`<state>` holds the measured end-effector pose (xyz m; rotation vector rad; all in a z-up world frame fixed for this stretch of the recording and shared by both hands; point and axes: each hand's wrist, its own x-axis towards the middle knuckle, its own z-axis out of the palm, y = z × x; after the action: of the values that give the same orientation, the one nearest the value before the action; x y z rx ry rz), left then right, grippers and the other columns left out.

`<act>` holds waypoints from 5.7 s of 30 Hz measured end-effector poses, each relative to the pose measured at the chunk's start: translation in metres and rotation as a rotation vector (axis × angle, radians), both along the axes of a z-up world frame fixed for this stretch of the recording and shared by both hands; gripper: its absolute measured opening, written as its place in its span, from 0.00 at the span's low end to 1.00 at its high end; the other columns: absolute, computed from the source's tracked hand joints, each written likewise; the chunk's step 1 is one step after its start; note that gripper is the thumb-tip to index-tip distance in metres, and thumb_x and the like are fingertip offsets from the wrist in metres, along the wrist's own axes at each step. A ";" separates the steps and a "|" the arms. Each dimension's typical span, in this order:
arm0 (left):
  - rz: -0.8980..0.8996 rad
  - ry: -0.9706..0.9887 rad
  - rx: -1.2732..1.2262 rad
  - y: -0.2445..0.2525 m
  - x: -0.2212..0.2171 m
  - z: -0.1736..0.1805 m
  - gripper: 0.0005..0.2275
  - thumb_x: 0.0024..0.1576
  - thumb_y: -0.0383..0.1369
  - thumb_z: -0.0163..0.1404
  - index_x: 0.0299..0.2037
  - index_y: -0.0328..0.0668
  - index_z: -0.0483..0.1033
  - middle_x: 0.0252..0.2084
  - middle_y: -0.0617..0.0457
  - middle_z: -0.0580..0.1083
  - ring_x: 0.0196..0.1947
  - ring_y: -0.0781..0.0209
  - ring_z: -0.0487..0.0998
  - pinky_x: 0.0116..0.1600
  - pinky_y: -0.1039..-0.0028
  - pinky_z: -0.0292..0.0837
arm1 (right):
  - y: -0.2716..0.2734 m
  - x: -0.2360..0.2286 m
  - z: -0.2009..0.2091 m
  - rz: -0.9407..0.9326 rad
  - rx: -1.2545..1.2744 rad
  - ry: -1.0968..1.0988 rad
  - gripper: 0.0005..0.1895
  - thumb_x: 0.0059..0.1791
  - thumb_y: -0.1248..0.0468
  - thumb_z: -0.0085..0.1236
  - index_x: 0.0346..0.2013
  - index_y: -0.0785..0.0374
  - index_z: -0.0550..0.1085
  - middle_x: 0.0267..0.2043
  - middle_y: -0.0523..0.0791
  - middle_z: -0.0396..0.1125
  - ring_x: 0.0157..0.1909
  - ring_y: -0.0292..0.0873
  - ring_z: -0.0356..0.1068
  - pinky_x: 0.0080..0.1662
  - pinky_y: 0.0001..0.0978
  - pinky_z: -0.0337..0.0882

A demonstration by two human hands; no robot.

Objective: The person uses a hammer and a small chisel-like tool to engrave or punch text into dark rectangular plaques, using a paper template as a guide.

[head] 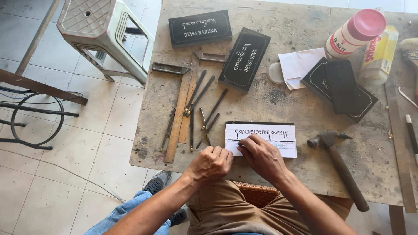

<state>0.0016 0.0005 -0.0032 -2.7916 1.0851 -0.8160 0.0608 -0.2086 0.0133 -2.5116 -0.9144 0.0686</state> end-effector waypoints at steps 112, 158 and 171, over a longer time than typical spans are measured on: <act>0.475 0.344 -0.499 -0.040 0.079 0.043 0.10 0.64 0.30 0.52 0.52 0.41 0.65 0.34 0.42 0.73 0.31 0.50 0.73 0.33 0.62 0.71 | -0.110 0.008 0.004 -0.344 -0.421 -0.316 0.34 0.53 0.31 0.28 0.67 0.41 0.57 0.78 0.43 0.43 0.79 0.57 0.39 0.69 0.68 0.44; 0.323 0.498 -0.489 -0.071 0.036 -0.013 0.37 0.53 0.63 0.53 0.65 0.46 0.70 0.73 0.46 0.62 0.75 0.46 0.56 0.72 0.51 0.47 | -0.099 0.033 -0.006 -0.502 -0.089 0.000 0.20 0.52 0.53 0.55 0.60 0.40 0.73 0.53 0.33 0.71 0.41 0.43 0.76 0.38 0.39 0.75; 0.326 0.479 -0.400 -0.068 0.036 -0.008 0.42 0.55 0.69 0.40 0.70 0.43 0.65 0.73 0.41 0.61 0.74 0.43 0.57 0.75 0.53 0.45 | -0.095 0.058 0.012 -0.497 -0.144 0.187 0.11 0.51 0.50 0.59 0.42 0.49 0.77 0.39 0.38 0.71 0.36 0.45 0.73 0.37 0.42 0.72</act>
<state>0.0378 -0.0671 -0.0112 -3.4873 0.4962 -0.3664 0.1186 -0.3033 0.0254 -2.7338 -0.2035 0.2111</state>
